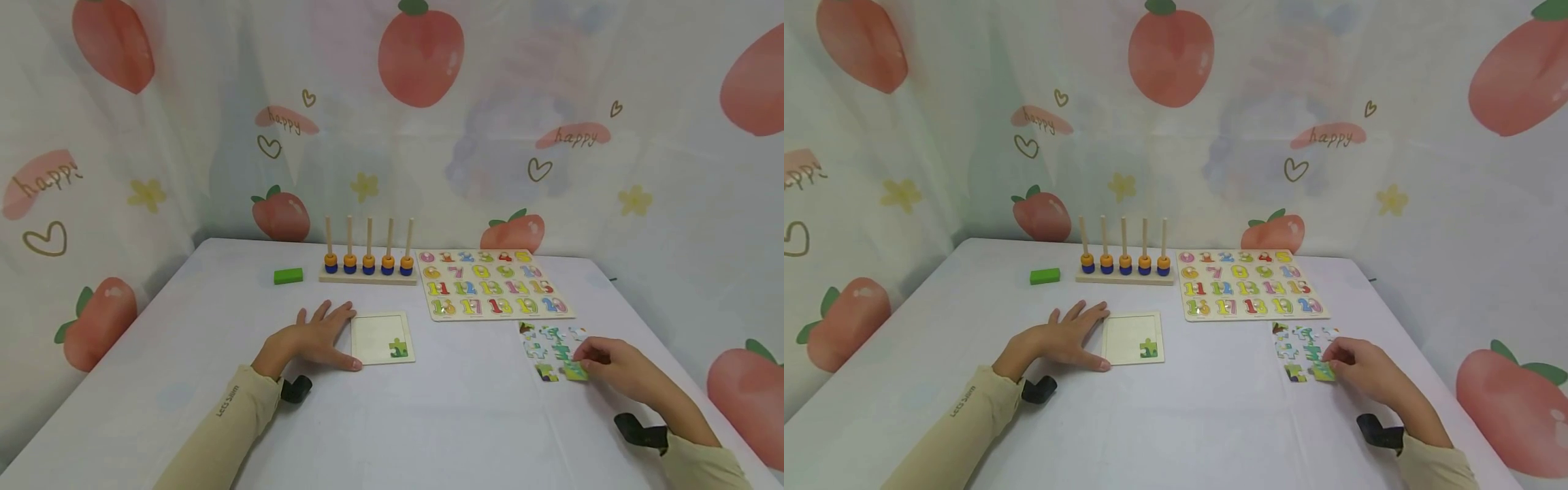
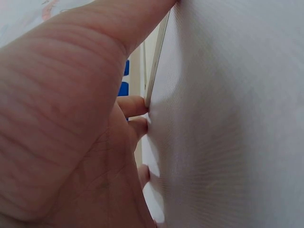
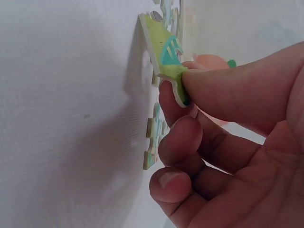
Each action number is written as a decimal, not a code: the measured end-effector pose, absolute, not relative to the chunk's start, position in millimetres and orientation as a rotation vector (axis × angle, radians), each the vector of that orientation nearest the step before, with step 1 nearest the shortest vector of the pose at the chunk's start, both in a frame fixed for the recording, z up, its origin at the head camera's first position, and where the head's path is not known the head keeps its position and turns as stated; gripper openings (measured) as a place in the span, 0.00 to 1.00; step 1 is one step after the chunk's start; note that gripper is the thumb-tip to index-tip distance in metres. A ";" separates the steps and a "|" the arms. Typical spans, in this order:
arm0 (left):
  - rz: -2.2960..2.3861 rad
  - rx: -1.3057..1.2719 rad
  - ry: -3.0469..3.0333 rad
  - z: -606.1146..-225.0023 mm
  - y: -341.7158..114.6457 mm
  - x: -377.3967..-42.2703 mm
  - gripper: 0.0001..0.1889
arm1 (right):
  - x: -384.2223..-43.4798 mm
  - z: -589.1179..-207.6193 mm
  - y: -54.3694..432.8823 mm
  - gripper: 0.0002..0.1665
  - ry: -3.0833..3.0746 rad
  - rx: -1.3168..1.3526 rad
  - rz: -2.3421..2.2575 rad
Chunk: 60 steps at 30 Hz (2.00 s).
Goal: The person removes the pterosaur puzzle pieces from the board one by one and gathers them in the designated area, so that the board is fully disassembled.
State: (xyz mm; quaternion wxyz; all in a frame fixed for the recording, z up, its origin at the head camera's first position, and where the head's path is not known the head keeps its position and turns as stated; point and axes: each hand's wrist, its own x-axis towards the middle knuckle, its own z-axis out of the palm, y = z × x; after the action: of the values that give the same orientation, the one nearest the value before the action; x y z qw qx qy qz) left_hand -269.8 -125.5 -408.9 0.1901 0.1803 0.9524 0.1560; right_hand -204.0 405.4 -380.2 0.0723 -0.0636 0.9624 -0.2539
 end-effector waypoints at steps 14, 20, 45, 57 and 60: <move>0.457 0.502 2.670 -406.1 -124.6 -268.4 0.61 | -205.6 -390.2 403.3 0.03 2.927 -0.183 -0.700; 0.435 0.501 2.677 -407.5 -124.4 -268.5 0.60 | -206.0 -390.1 401.7 0.03 2.936 -0.191 -0.682; 0.439 0.482 2.686 -407.4 -123.0 -267.8 0.61 | -212.8 -375.6 355.7 0.04 2.886 -0.410 -0.874; 0.423 0.488 2.686 -405.4 -123.1 -267.3 0.61 | -224.2 -371.9 300.5 0.07 2.751 -0.581 -1.033; 0.429 0.485 2.689 -403.9 -122.9 -266.2 0.61 | -226.3 -370.2 286.9 0.08 2.734 -0.646 -1.048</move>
State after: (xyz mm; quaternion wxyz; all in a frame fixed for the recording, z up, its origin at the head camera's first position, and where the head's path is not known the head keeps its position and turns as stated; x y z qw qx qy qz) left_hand -266.2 -122.9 -403.9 0.1867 0.1723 0.9551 0.1522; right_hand -226.3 286.9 -370.2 0.0715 -0.2147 0.9095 -0.3488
